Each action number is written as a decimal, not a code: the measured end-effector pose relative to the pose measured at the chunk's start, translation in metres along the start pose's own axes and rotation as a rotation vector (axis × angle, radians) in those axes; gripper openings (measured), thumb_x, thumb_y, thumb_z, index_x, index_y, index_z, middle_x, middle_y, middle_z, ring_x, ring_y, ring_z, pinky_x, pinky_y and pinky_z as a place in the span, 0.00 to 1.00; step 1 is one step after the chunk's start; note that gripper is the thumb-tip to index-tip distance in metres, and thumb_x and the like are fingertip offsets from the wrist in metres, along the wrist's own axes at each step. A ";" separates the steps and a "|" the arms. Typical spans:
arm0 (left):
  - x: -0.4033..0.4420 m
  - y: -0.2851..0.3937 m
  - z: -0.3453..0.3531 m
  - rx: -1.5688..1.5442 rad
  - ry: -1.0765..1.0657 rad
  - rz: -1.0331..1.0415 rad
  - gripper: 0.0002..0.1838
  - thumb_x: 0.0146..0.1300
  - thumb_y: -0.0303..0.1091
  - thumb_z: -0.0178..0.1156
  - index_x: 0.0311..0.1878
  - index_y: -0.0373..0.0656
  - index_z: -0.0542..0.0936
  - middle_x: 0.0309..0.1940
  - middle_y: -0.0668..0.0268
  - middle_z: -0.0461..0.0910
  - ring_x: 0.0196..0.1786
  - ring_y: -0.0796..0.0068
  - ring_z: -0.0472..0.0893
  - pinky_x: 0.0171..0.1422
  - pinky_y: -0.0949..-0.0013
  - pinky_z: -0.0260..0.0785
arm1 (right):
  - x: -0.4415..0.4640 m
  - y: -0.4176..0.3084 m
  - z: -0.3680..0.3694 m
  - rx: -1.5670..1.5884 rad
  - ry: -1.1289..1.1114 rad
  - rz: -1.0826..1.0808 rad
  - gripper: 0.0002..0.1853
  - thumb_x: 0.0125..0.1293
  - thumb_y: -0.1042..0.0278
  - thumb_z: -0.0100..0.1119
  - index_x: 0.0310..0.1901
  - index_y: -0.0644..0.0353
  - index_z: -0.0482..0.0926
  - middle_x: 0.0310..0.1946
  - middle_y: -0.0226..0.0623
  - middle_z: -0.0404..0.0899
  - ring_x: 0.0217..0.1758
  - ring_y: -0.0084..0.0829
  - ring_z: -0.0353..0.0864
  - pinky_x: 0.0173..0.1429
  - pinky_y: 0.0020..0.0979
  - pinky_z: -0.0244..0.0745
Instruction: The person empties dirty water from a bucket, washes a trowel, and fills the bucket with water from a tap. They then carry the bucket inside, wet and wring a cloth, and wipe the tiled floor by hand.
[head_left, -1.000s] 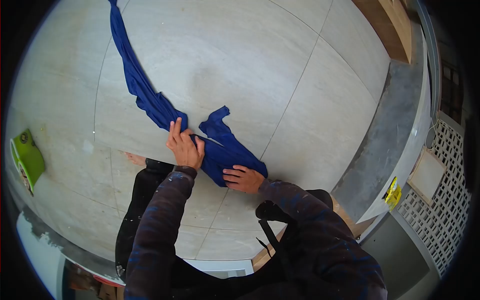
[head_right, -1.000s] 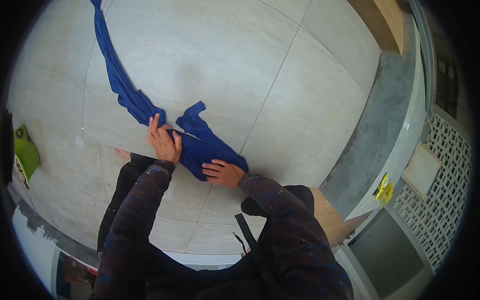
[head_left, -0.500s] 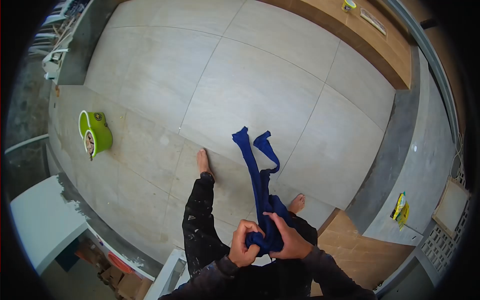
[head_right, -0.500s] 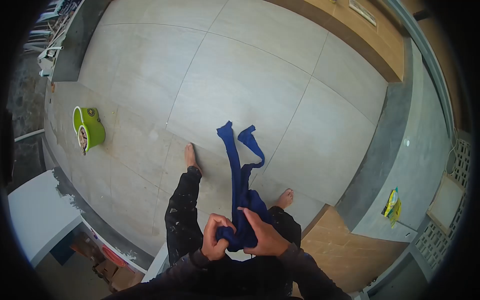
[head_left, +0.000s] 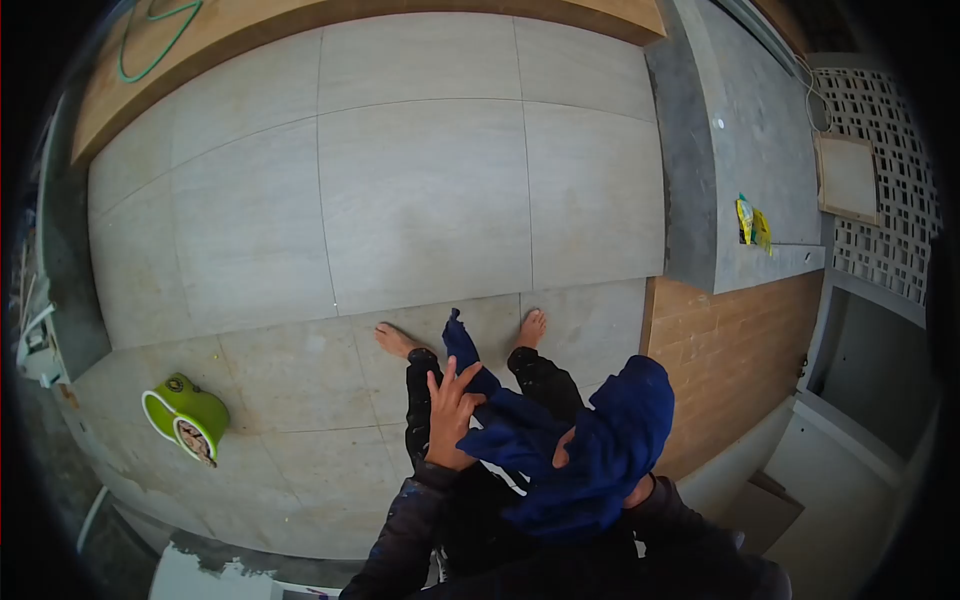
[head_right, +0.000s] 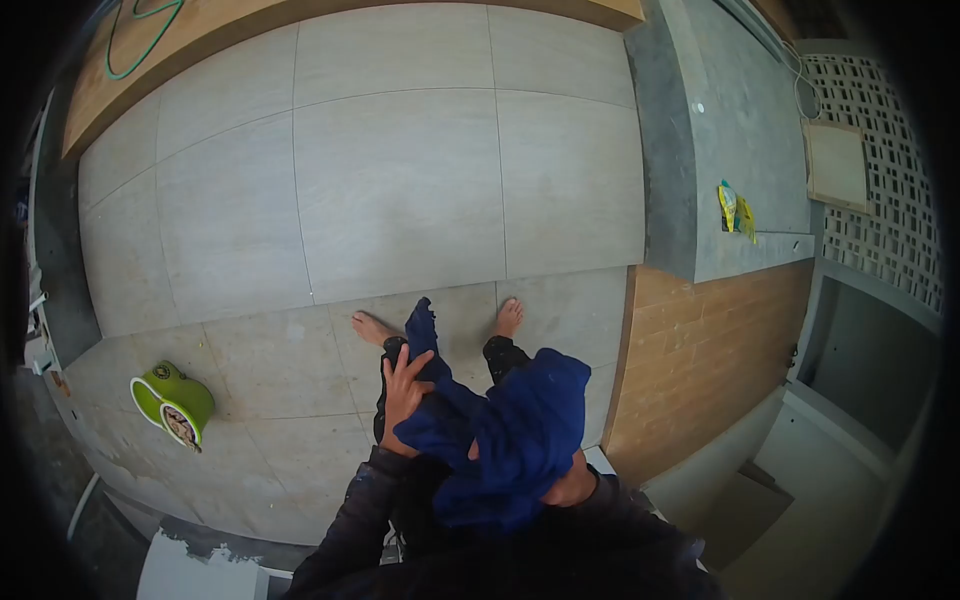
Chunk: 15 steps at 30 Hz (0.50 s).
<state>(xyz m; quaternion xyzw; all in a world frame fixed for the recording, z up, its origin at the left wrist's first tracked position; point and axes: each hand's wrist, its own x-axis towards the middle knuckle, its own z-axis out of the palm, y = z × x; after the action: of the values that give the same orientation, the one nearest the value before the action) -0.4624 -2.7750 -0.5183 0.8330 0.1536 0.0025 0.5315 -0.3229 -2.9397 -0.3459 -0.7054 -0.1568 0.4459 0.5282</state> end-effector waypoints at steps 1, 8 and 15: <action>0.008 -0.005 0.002 0.006 0.027 -0.018 0.17 0.55 0.39 0.66 0.42 0.42 0.72 0.58 0.58 0.75 0.77 0.44 0.59 0.75 0.25 0.35 | -0.003 0.007 -0.009 0.201 0.058 0.026 0.25 0.62 0.57 0.70 0.56 0.58 0.74 0.47 0.44 0.78 0.51 0.38 0.79 0.55 0.38 0.75; 0.058 -0.068 0.050 -0.375 0.182 -0.506 0.12 0.56 0.20 0.64 0.39 0.39 0.70 0.32 0.64 0.74 0.41 0.79 0.73 0.47 0.71 0.68 | 0.008 0.176 -0.118 0.504 0.759 0.089 0.21 0.61 0.77 0.57 0.57 0.66 0.74 0.49 0.34 0.81 0.50 0.26 0.80 0.61 0.28 0.72; 0.183 -0.063 0.164 0.021 -0.125 -0.144 0.18 0.51 0.22 0.70 0.40 0.39 0.70 0.35 0.65 0.75 0.39 0.77 0.75 0.47 0.72 0.69 | 0.139 0.435 -0.202 1.088 1.182 0.028 0.13 0.65 0.72 0.52 0.51 0.61 0.76 0.42 0.26 0.78 0.47 0.23 0.76 0.56 0.29 0.72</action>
<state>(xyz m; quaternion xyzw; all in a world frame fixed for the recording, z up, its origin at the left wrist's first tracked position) -0.2767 -2.8480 -0.6749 0.8238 0.1796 -0.0896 0.5302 -0.1936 -3.1366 -0.7864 -0.4705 0.3971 0.0191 0.7877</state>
